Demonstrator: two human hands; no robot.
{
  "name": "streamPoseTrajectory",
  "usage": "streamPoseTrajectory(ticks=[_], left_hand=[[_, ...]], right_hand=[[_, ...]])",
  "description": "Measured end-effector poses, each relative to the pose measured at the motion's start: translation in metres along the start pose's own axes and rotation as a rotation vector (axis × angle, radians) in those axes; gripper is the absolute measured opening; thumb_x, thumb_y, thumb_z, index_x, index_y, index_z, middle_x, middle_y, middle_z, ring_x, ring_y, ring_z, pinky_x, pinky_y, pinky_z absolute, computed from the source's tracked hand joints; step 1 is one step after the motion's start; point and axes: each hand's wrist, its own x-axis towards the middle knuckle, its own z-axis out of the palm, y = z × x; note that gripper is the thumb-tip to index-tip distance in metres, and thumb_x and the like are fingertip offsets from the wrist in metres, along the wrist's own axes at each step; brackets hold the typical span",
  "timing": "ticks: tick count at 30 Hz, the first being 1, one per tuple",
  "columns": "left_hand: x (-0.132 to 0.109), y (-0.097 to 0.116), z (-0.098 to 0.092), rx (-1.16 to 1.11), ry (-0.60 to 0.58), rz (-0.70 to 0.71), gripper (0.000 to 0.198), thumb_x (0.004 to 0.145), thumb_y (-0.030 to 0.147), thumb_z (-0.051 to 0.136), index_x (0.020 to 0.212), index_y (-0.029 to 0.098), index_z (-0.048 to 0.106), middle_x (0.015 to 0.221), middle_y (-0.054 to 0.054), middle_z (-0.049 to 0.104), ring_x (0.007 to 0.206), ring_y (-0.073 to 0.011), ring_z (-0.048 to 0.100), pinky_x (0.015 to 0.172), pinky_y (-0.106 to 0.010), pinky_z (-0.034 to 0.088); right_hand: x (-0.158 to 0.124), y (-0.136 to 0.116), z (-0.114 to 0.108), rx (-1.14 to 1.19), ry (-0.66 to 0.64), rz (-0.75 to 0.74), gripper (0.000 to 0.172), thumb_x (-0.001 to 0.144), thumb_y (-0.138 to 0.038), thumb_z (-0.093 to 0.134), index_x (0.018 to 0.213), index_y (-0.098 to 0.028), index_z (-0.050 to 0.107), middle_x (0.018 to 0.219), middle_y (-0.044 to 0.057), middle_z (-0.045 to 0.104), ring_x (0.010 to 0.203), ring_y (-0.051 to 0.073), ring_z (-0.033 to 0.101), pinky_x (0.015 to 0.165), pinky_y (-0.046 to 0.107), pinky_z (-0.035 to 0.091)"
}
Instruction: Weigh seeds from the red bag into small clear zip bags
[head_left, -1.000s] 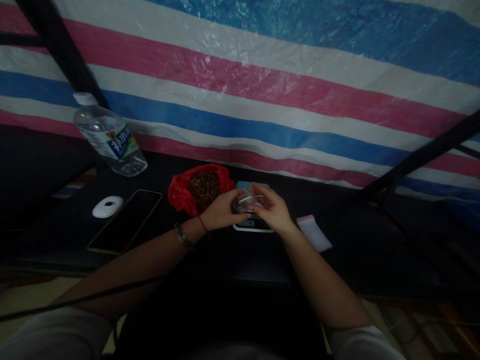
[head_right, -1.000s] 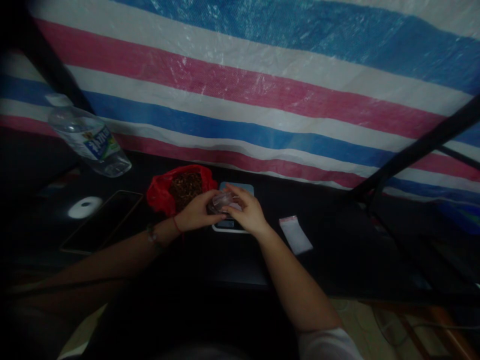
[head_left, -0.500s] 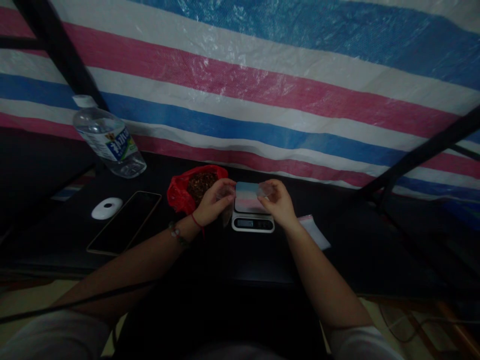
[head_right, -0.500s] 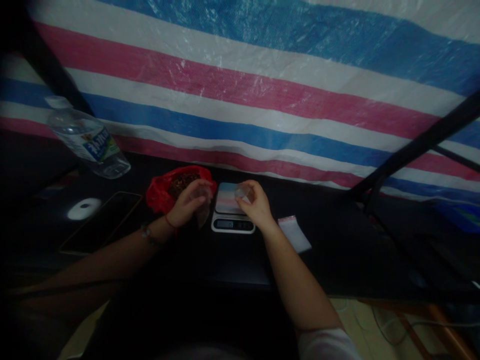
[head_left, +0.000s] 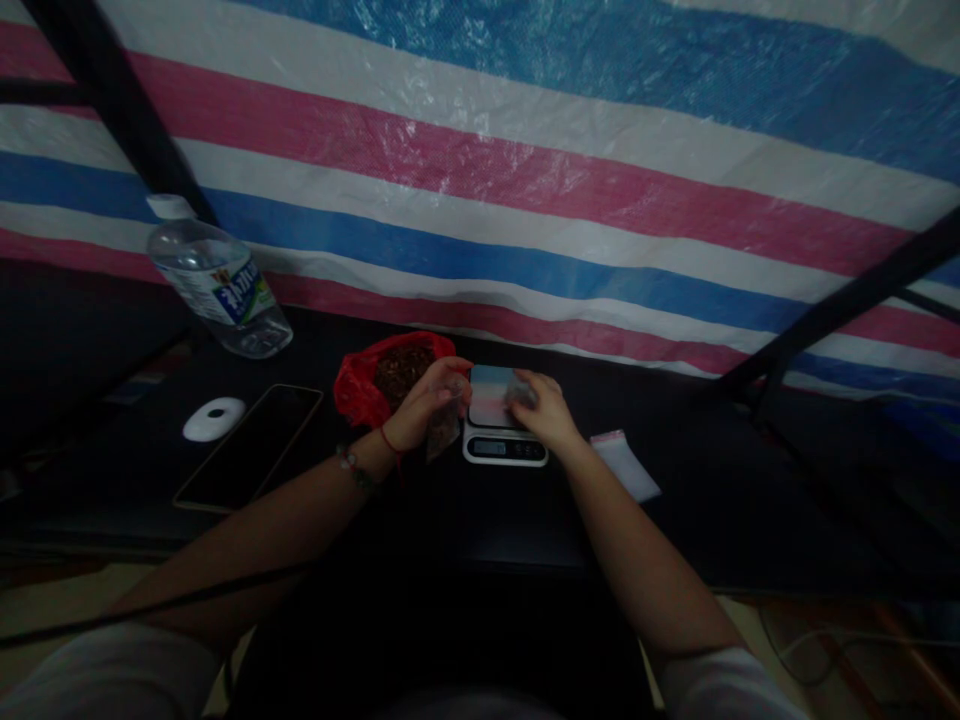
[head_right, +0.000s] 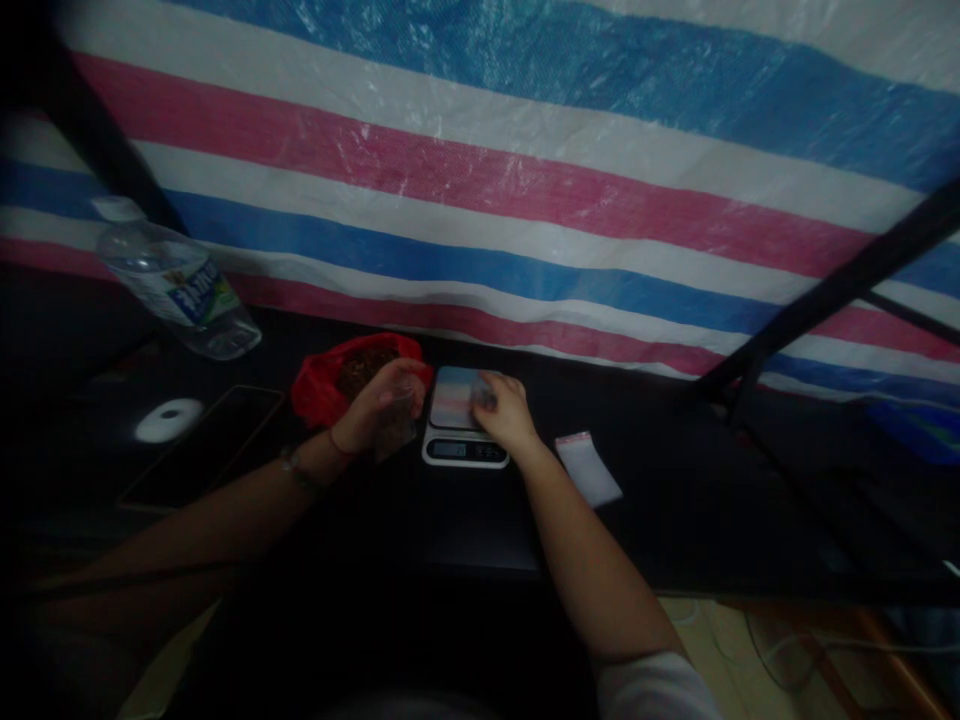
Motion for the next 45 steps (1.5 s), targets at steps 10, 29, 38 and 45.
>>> streamPoseTrajectory(ticks=[10,29,38,45], left_hand=[[-0.008,0.013,0.019,-0.115,-0.289,-0.399,0.051,0.068,0.050,0.071,0.104,0.017,0.057,0.082,-0.004,0.060,0.068,-0.0150,0.056,0.058,-0.025,0.044],[0.000,0.010,0.024,0.392,-0.080,-0.322,0.029,0.074,0.035,0.071,0.092,0.013,0.069,0.082,-0.004,0.071,0.073,-0.0156,0.066,0.071,-0.030,0.053],[0.001,0.008,0.019,0.533,0.155,-0.129,0.028,0.076,0.041,0.068,0.086,0.014,0.070,0.082,-0.006,0.072,0.074,-0.0170,0.066,0.070,-0.030,0.054],[0.001,0.010,0.018,0.529,0.229,-0.100,0.027,0.073,0.041,0.070,0.080,0.015,0.068,0.073,-0.003,0.070,0.065,-0.0144,0.063,0.062,-0.026,0.053]], right_hand=[[-0.018,-0.066,-0.023,0.378,-0.116,-0.359,0.029,0.079,-0.031,0.068,0.108,-0.030,0.065,0.130,0.007,0.052,0.125,0.026,0.047,0.104,0.047,0.039],[-0.013,-0.053,-0.019,0.714,0.032,0.179,0.032,0.070,-0.040,0.073,0.096,-0.023,0.064,0.084,0.002,0.066,0.060,0.014,0.059,0.053,0.026,0.049],[-0.016,-0.053,-0.012,0.669,0.020,0.165,0.016,0.069,-0.037,0.073,0.072,-0.022,0.070,0.068,0.000,0.068,0.061,0.016,0.062,0.058,0.027,0.050],[-0.017,-0.053,-0.008,0.667,0.089,0.175,0.015,0.067,-0.035,0.074,0.069,-0.021,0.069,0.066,0.000,0.067,0.060,0.015,0.060,0.057,0.026,0.049]])
